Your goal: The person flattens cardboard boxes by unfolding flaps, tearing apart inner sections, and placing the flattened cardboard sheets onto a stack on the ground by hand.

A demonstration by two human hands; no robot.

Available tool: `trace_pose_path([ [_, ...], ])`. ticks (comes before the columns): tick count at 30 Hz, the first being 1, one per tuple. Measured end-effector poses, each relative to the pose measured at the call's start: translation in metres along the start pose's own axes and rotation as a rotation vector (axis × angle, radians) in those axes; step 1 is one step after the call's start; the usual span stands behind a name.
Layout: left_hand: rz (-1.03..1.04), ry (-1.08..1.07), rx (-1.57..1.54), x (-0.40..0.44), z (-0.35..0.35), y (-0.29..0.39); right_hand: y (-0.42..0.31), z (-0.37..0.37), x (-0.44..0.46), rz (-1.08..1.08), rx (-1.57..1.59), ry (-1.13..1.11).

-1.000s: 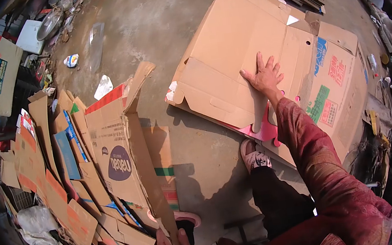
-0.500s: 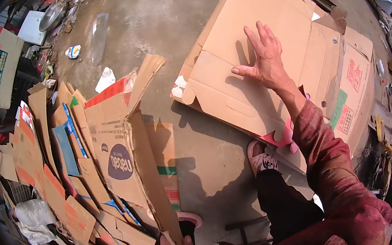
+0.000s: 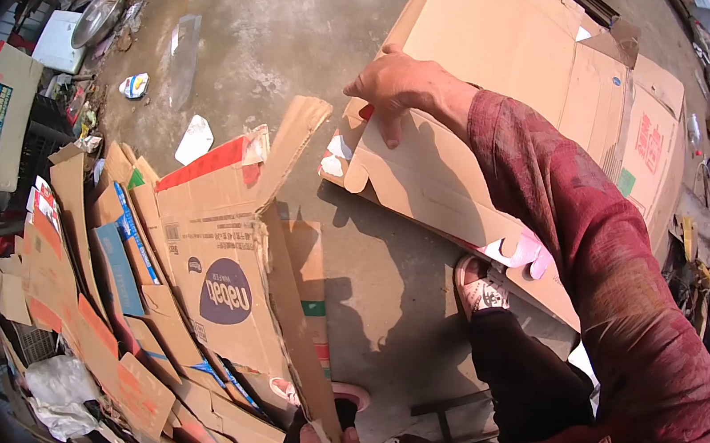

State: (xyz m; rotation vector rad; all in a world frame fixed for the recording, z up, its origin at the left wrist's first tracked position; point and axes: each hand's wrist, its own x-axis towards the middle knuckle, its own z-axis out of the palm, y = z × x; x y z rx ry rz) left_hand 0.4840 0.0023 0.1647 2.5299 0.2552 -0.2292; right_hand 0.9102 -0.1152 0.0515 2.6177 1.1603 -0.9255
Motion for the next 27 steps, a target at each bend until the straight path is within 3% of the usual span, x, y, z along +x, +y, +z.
trace_pose_path([
  [9, -0.079, -0.023, -0.069, 0.004, -0.001, 0.003, 0.018, 0.001, -0.009, -0.087, 0.282, 0.02],
  [11, -0.056, -0.037, -0.038, 0.005, -0.001, 0.005, 0.023, 0.014, 0.013, -0.179, 0.306, 0.141],
  [13, -0.024, -0.06, -0.012, 0.004, 0.001, 0.005, 0.016, 0.023, 0.03, -0.104, 0.342, 0.218],
  [17, -0.053, -0.077, 0.024, 0.003, 0.001, 0.006, 0.013, 0.096, 0.054, -0.07, 0.269, 0.811],
  [18, -0.098, -0.061, -0.005, 0.001, 0.001, 0.006, 0.015, 0.102, 0.041, -0.068, 0.267, 0.811],
  [20, -0.152, -0.043, -0.044, -0.001, 0.001, 0.005, 0.027, 0.11, 0.002, 0.079, 0.332, 0.963],
  [23, -0.151, -0.131, 0.0, -0.003, -0.001, 0.0, 0.067, 0.137, -0.06, 0.418, 0.181, 1.062],
  [25, -0.149, -0.147, 0.007, -0.003, -0.002, 0.0, 0.094, 0.16, -0.104, 0.763, 0.067, 0.935],
  [27, -0.138, -0.1, 0.028, -0.004, 0.001, 0.003, 0.112, 0.188, -0.138, 1.02, 0.204, 0.733],
])
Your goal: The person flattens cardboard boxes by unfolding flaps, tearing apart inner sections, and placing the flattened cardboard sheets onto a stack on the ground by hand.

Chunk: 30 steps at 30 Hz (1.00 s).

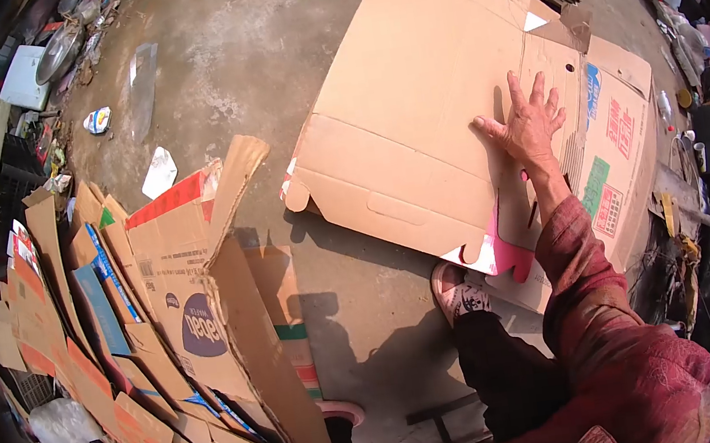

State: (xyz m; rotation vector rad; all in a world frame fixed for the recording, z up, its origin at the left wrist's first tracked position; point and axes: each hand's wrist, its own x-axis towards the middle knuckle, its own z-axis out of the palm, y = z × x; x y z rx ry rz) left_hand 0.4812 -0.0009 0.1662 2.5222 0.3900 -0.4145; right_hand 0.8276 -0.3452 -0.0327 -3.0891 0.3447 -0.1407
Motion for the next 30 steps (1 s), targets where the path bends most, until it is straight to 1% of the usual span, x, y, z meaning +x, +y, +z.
trace_pose_path([
  [1, 0.011, 0.048, 0.019, 0.0, 0.001, 0.002, 0.01, 0.007, -0.008, 0.069, 0.013, -0.1],
  [2, 0.013, 0.045, 0.018, 0.001, 0.002, 0.003, 0.018, 0.014, -0.013, 0.141, 0.024, -0.199],
  [4, -0.058, -0.03, -0.121, 0.004, 0.001, 0.009, 0.013, 0.025, -0.022, 0.163, 0.057, -0.283],
  [5, -0.054, -0.041, -0.116, 0.003, 0.003, 0.011, 0.011, 0.035, -0.024, 0.173, 0.059, -0.294],
  [7, 0.034, 0.061, -0.023, 0.002, 0.008, 0.014, 0.014, 0.054, -0.028, 0.184, 0.051, -0.299],
  [8, 0.03, 0.071, -0.019, 0.001, 0.009, 0.014, 0.012, 0.059, -0.026, 0.177, 0.047, -0.295],
  [10, 0.223, 0.093, 0.069, -0.001, 0.007, 0.012, 0.01, 0.058, -0.027, 0.168, 0.035, -0.322],
  [12, 0.158, 0.149, 0.099, -0.007, 0.012, 0.01, 0.01, 0.057, -0.026, 0.186, 0.032, -0.339],
  [14, 0.003, 0.04, -0.15, -0.02, 0.019, -0.001, 0.006, 0.046, -0.024, 0.195, 0.015, -0.406],
  [16, 0.104, 0.066, -0.013, -0.029, 0.02, -0.011, 0.009, 0.039, -0.021, 0.178, 0.035, -0.468],
  [17, 0.09, 0.062, -0.004, -0.037, 0.018, -0.015, 0.008, 0.028, -0.02, 0.157, 0.002, -0.505],
  [18, 0.083, 0.059, 0.003, -0.041, 0.016, -0.017, 0.015, 0.031, -0.015, 0.093, -0.02, -0.492],
  [19, 0.133, 0.186, 0.036, -0.045, 0.015, -0.019, 0.028, 0.029, -0.004, 0.081, 0.015, -0.607],
  [20, 0.193, 0.3, 0.074, -0.05, 0.015, -0.02, 0.037, 0.025, -0.005, -0.021, 0.057, -0.55],
  [21, 0.148, 0.342, 0.075, -0.057, 0.009, -0.019, 0.05, 0.035, -0.009, -0.105, 0.183, -0.425],
  [22, 0.138, 0.321, 0.084, -0.063, 0.003, -0.019, 0.061, 0.044, -0.021, -0.176, 0.31, -0.297],
  [23, 0.138, 0.296, 0.09, -0.069, -0.002, -0.017, 0.063, 0.047, -0.044, -0.234, 0.398, -0.242],
  [24, 0.127, 0.332, 0.086, -0.075, -0.001, -0.018, 0.064, 0.043, -0.068, -0.288, 0.492, -0.181],
  [26, 0.154, 0.4, 0.063, -0.081, 0.001, -0.027, 0.052, 0.008, -0.127, -0.353, 0.559, -0.46],
  [27, 0.14, 0.432, 0.054, -0.082, 0.005, -0.028, 0.049, -0.005, -0.16, -0.355, 0.679, -0.546],
  [28, 0.108, 0.375, 0.045, -0.081, 0.008, -0.031, 0.041, -0.031, -0.191, -0.318, 0.793, -0.649],
  [29, 0.076, 0.318, 0.036, -0.081, 0.008, -0.033, 0.051, -0.023, -0.197, -0.442, 0.611, -0.633],
  [30, 0.062, 0.35, 0.024, -0.084, 0.004, -0.031, 0.035, -0.058, -0.219, -0.136, 0.81, -0.893],
])
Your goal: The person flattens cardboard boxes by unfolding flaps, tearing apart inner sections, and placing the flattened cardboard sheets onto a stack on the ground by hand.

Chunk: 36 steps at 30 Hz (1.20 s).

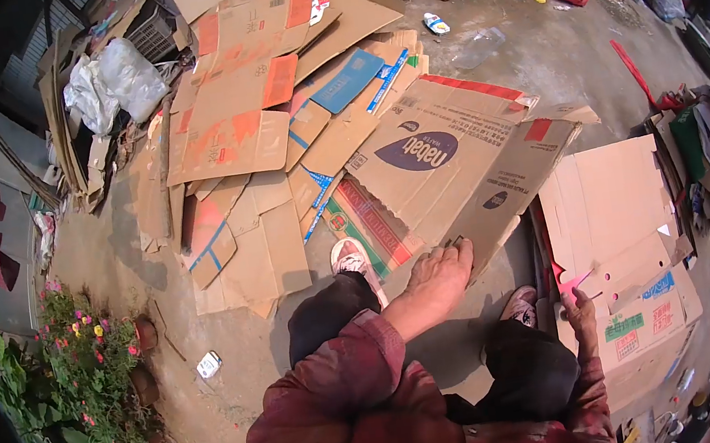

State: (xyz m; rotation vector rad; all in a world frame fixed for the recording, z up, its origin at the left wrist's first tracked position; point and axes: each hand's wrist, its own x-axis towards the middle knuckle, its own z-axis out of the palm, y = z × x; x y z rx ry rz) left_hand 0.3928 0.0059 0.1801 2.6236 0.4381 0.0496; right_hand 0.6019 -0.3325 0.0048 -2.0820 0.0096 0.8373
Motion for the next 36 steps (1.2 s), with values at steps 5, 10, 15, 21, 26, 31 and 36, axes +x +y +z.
trace_pose_path([
  [5, 0.029, -0.301, -0.063, -0.018, -0.013, -0.005, -0.063, -0.015, -0.049, -0.334, -0.386, -0.01],
  [10, 0.174, 0.027, -0.347, -0.043, -0.065, -0.032, -0.15, 0.011, -0.108, -0.484, -0.4, 0.106],
  [15, -0.244, 0.195, -0.893, -0.039, -0.116, -0.146, -0.208, 0.09, -0.132, -0.795, -0.62, -0.027],
  [21, -0.981, 0.452, -1.408, -0.046, -0.069, -0.33, -0.216, 0.122, -0.144, -0.736, -0.804, -0.244],
  [26, -1.108, 0.829, -1.621, -0.009, -0.033, -0.397, -0.229, 0.131, -0.132, -0.728, -0.837, -0.234],
  [31, -0.89, 1.087, -1.949, 0.035, -0.015, -0.45, -0.237, 0.127, -0.131, -0.706, -0.842, -0.262],
  [36, -1.002, 1.237, -1.971, 0.068, -0.024, -0.475, -0.245, 0.12, -0.128, -0.705, -0.827, -0.262],
])
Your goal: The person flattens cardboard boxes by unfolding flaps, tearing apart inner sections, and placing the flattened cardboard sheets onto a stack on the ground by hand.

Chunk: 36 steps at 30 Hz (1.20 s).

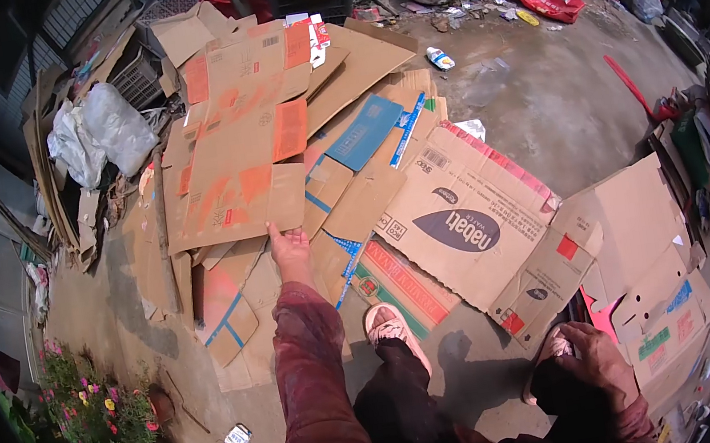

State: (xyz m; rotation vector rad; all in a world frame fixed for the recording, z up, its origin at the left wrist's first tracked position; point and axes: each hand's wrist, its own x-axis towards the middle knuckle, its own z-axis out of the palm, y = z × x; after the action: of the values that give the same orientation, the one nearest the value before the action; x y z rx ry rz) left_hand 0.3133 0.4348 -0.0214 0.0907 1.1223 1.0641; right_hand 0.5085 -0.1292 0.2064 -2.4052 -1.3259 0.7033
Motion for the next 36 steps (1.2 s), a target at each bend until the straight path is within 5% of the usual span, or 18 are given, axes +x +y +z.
trace_pose_path([
  [5, -0.019, -0.057, 0.148, 0.0, 0.037, 0.014, -0.007, -0.002, -0.004, 0.022, -0.003, 0.003],
  [10, 0.105, -0.137, 0.15, -0.112, 0.044, 0.046, 0.005, 0.007, -0.013, 0.049, 0.036, 0.024],
  [17, 0.136, -0.498, 0.089, -0.311, -0.092, 0.127, 0.008, 0.014, -0.017, 0.145, -0.071, -0.096],
  [21, 0.191, -0.662, 0.216, -0.409, -0.173, 0.165, 0.023, 0.043, -0.006, 0.003, -0.042, -0.029],
  [23, 0.257, -0.694, 0.264, -0.464, -0.189, 0.177, 0.009, 0.053, 0.003, -0.084, 0.127, -0.102],
  [24, 0.325, -0.726, 0.302, -0.491, -0.197, 0.18, -0.003, 0.066, -0.001, -0.13, 0.42, -0.029],
  [27, 0.341, -0.774, 0.33, -0.532, -0.213, 0.186, -0.081, 0.089, -0.007, 0.107, 1.512, -0.427],
  [29, 0.339, -0.83, 0.362, -0.555, -0.224, 0.192, -0.105, 0.12, 0.007, 0.208, 1.908, -0.472],
  [32, 0.39, -0.875, 0.415, -0.603, -0.22, 0.194, -0.147, 0.109, -0.005, 0.152, 2.408, -0.167],
  [36, 0.484, -0.977, 0.556, -0.626, -0.233, 0.197, -0.143, 0.095, 0.0, 0.202, 2.516, -0.136],
])
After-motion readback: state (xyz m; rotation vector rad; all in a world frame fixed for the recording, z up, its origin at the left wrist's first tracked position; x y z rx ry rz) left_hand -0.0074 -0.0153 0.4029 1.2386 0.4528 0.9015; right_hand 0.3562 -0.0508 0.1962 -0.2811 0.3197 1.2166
